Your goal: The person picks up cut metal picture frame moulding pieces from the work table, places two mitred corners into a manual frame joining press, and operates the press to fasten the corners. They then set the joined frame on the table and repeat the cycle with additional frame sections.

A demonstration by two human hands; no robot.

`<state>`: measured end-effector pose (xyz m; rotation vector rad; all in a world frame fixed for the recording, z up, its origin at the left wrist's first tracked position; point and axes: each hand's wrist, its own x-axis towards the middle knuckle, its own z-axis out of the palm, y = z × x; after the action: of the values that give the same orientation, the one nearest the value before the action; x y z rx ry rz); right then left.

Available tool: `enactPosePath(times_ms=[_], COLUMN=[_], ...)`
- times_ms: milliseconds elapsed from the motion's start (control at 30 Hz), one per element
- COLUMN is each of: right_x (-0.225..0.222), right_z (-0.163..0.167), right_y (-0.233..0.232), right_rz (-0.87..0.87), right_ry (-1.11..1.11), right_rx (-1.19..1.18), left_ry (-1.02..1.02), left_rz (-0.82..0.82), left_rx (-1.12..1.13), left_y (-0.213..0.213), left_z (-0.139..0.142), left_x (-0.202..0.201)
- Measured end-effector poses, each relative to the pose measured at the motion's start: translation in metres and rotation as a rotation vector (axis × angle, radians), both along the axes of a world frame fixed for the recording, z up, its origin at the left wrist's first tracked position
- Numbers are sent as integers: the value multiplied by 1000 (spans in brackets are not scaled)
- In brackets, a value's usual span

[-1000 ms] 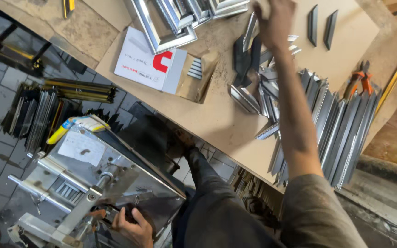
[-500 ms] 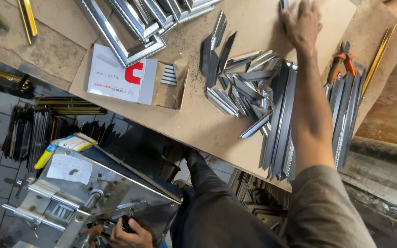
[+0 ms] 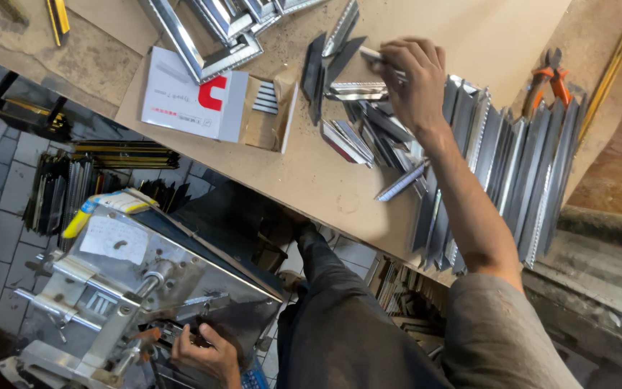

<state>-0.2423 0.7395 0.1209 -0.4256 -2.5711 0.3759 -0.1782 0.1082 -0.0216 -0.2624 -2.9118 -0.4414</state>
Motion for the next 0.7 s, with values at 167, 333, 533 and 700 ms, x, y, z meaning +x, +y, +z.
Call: enactPosePath(times_ms=[167,333,533,700], right_x=[41,111,197,244], right_z=[7,10,19,37], right_y=[-103,-274,-380,-264], right_rz=[236,524,557,195], right_ry=[-269,-481,-237,-56], right_rx=[-243,-722,-829,-86], left_ry=[214,-93,-998,-625], left_rz=[-121,-403,324,541], left_rx=[180,756,1804,1673], left_y=[59,143,130,53], left_z=[47,96,104,75], left_x=[2,39,101,129])
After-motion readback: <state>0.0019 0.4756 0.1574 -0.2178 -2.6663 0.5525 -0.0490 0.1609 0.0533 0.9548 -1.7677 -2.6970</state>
